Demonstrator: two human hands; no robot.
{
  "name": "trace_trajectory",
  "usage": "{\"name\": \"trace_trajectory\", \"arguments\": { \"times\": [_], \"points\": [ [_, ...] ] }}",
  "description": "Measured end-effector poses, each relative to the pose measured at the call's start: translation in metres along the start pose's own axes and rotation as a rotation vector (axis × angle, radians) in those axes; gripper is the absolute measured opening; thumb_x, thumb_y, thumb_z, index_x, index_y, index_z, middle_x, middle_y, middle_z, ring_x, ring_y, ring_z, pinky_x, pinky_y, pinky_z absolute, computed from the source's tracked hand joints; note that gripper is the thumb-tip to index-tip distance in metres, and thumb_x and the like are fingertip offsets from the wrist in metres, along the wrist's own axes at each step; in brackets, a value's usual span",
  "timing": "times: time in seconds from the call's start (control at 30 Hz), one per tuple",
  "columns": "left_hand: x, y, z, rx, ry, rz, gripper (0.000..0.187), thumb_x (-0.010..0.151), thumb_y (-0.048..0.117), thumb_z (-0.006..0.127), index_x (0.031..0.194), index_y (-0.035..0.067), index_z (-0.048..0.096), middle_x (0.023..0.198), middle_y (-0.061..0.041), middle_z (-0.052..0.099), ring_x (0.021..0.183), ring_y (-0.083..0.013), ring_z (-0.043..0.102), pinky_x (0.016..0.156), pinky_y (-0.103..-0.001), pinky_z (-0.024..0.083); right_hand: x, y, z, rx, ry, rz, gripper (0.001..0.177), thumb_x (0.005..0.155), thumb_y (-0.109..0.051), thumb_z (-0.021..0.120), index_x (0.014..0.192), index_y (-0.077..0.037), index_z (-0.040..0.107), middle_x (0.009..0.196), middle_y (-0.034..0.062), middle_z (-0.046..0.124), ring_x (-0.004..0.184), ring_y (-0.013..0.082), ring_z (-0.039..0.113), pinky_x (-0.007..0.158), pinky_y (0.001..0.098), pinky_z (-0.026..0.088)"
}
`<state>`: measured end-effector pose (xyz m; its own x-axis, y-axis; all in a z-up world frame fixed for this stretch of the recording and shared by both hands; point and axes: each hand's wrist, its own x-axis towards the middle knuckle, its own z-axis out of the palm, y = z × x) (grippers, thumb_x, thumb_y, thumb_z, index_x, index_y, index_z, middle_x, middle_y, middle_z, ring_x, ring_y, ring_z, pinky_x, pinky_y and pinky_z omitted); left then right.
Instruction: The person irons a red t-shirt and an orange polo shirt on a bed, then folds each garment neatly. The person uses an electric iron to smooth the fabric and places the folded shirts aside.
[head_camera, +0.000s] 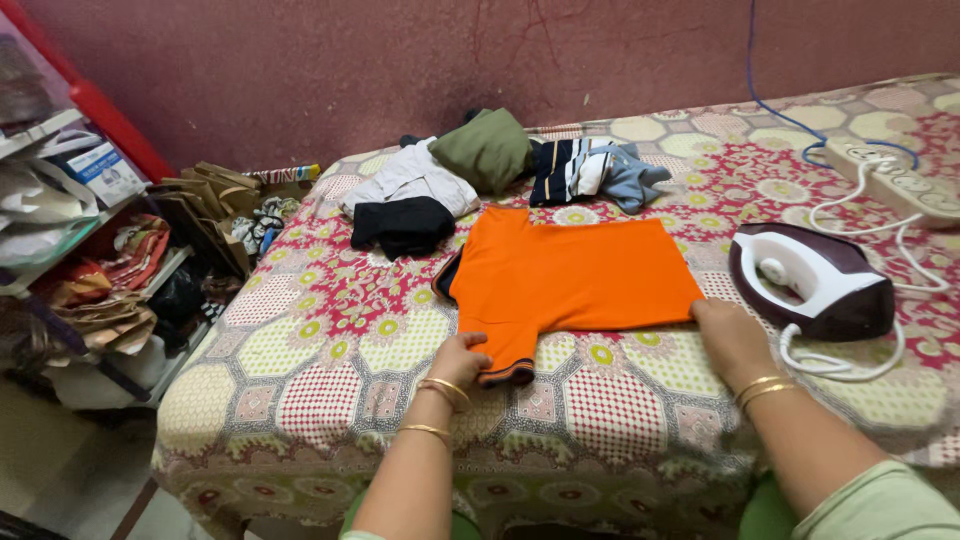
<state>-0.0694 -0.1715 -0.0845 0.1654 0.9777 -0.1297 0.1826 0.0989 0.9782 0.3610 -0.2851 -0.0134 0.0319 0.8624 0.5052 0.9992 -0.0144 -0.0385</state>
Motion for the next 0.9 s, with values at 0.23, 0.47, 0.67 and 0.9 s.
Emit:
{"name": "trace_trajectory", "arguments": {
  "times": [0.23, 0.47, 0.67, 0.9],
  "points": [
    [-0.037, 0.03, -0.025, 0.304, -0.251, -0.135, 0.032, 0.096, 0.023, 0.077, 0.103, -0.007, 0.071, 0.09, -0.018, 0.064, 0.074, -0.0294, 0.056, 0.069, -0.041, 0.044, 0.004, 0.025, -0.044, -0.028, -0.421, 0.075, 0.024, 0.089, -0.028, 0.063, 0.101, -0.014, 0.078, 0.102, 0.0139, 0.075, 0.1, 0.0338, 0.072, 0.089, 0.046, 0.056],
    [-0.064, 0.087, 0.078, 1.042, 0.226, 0.699, 0.037, 0.093, 0.037, 0.061, 0.108, 0.005, 0.07, 0.123, -0.021, 0.067, 0.119, -0.0379, 0.062, 0.103, -0.048, 0.049, -0.018, -0.018, -0.026, 0.133, -0.231, 0.141, 0.029, 0.094, -0.031, 0.062, 0.097, -0.005, 0.075, 0.097, 0.0199, 0.074, 0.095, 0.039, 0.07, 0.088, 0.0491, 0.054],
    [-0.109, 0.077, 0.111, 1.13, -0.062, 0.387, 0.074, 0.096, 0.06, 0.045, 0.157, 0.022, 0.029, 0.166, -0.013, 0.02, 0.154, -0.0305, 0.014, 0.122, -0.055, 0.006, 0.017, 0.053, 0.029, -0.354, -0.098, 0.127, 0.024, 0.094, -0.014, 0.055, 0.104, 0.0, 0.072, 0.11, 0.0219, 0.072, 0.106, 0.0375, 0.071, 0.093, 0.0454, 0.057],
    [-0.094, 0.058, 0.109, 1.057, -0.074, 0.396, 0.076, 0.097, 0.061, 0.043, 0.158, 0.017, 0.03, 0.168, -0.013, 0.021, 0.156, -0.0292, 0.014, 0.124, -0.054, 0.005, 0.039, 0.107, 0.07, -0.466, -0.089, 0.325, 0.048, 0.093, -0.019, 0.051, 0.132, 0.007, 0.059, 0.117, 0.024, 0.072, 0.102, 0.0374, 0.074, 0.085, 0.0518, 0.056]
  ]
}}
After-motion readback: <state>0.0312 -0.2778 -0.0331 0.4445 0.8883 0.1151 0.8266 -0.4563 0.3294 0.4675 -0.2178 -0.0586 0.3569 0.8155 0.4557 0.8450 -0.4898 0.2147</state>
